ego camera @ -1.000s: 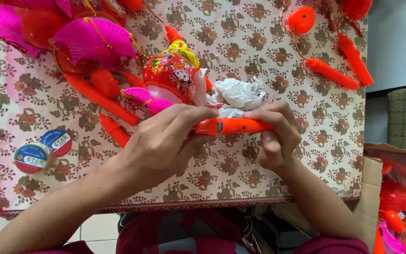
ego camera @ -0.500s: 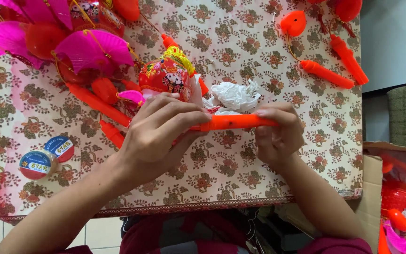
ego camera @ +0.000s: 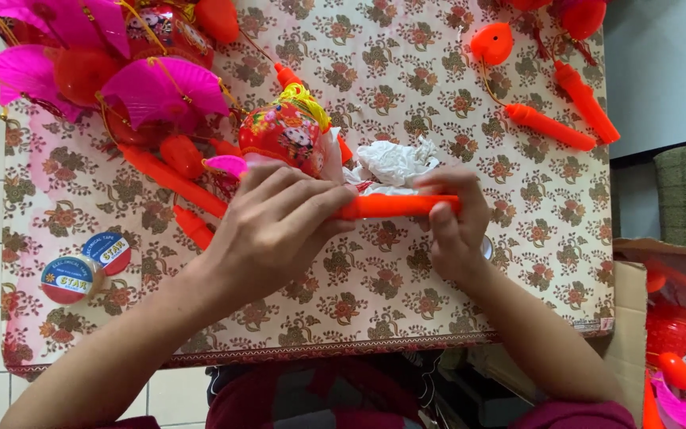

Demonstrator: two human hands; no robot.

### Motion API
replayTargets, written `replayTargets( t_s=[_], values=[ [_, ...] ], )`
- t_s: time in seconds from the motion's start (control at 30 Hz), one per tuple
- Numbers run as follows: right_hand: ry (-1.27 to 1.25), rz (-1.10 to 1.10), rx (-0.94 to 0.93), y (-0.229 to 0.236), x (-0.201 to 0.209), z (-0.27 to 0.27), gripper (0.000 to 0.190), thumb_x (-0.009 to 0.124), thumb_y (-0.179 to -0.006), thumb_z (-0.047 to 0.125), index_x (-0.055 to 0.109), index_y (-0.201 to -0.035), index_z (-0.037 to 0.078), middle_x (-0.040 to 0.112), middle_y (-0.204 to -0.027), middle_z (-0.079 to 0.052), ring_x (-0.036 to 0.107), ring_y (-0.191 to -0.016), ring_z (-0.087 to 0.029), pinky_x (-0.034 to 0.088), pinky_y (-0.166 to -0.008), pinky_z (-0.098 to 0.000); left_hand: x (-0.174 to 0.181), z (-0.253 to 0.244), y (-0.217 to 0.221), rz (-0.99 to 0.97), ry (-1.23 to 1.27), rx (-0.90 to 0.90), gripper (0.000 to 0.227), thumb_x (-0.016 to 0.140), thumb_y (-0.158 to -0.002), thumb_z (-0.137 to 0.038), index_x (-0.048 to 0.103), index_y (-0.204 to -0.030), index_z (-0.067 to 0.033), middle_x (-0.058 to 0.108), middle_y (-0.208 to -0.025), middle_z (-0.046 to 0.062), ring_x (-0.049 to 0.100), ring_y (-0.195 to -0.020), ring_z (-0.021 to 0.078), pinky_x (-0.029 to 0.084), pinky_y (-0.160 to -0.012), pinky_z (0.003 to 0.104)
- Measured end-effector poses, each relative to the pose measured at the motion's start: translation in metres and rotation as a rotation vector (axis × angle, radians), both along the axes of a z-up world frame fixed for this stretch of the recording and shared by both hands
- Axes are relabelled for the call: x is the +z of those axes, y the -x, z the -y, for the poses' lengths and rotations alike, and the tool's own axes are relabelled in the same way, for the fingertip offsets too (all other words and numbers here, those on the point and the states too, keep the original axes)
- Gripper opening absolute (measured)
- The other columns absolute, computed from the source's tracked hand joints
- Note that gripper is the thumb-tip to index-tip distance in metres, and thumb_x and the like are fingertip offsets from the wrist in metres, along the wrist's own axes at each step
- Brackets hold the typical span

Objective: Assembling plastic lanterns by wiping them and attaching handles before packing them into a box.

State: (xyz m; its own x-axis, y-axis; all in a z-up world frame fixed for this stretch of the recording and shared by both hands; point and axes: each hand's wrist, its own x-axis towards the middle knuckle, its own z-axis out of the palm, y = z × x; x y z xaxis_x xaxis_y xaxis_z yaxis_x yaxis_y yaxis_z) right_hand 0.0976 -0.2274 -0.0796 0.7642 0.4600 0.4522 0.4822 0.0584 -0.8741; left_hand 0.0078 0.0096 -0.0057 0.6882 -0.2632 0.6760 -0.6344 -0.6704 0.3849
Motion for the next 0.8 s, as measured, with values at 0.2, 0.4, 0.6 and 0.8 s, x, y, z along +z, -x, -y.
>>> replayTargets(
  t_s=[0.2,0.4,0.6,0.8],
  values=[
    [-0.100,0.418,0.029,0.007,-0.004,0.003,0.016,0.058,-0.101,0.014,0.049,-0.112,0.007,0.055,-0.102,-0.007,0.058,-0.086,-0.017,0.054,-0.072,-0.0248,-0.005,-0.003,0.000,-0.021,0.006,0.059,0.024,0.070,-0.102,-0.020,0.070,-0.114,-0.0004,0.074,-0.099,0.010,0.062,-0.085,0.0252,0.040,-0.095,0.043],
    [-0.163,-0.043,0.130,0.007,0.007,-0.003,0.041,0.047,-0.109,0.042,0.057,-0.105,0.003,0.062,-0.063,-0.005,0.067,-0.047,-0.009,0.058,-0.036,-0.0149,-0.003,0.003,-0.001,0.014,0.174,-0.077,0.012,0.071,-0.099,-0.002,0.066,-0.108,0.0046,0.070,-0.107,0.020,0.071,-0.090,0.0309,0.056,-0.076,0.042],
    [-0.104,-0.155,0.011,0.008,0.005,-0.004,0.040,0.042,-0.110,0.045,0.058,-0.101,0.009,0.057,-0.070,0.001,0.046,-0.046,-0.005,0.039,-0.040,-0.0179,-0.003,0.003,-0.002,-0.025,0.157,-0.141,0.014,0.064,-0.101,0.001,0.064,-0.113,0.0084,0.067,-0.110,0.022,0.069,-0.093,0.0367,0.057,-0.084,0.046],
    [-0.220,0.228,-0.002,0.010,0.011,-0.010,0.016,0.047,-0.111,0.026,0.043,-0.114,0.011,0.052,-0.089,-0.001,0.055,-0.059,-0.009,0.048,-0.050,-0.0193,-0.011,0.002,-0.002,-0.058,0.144,-0.070,0.021,0.071,-0.099,-0.009,0.066,-0.114,0.0064,0.071,-0.106,0.020,0.071,-0.091,0.0332,0.056,-0.080,0.045]
  ],
)
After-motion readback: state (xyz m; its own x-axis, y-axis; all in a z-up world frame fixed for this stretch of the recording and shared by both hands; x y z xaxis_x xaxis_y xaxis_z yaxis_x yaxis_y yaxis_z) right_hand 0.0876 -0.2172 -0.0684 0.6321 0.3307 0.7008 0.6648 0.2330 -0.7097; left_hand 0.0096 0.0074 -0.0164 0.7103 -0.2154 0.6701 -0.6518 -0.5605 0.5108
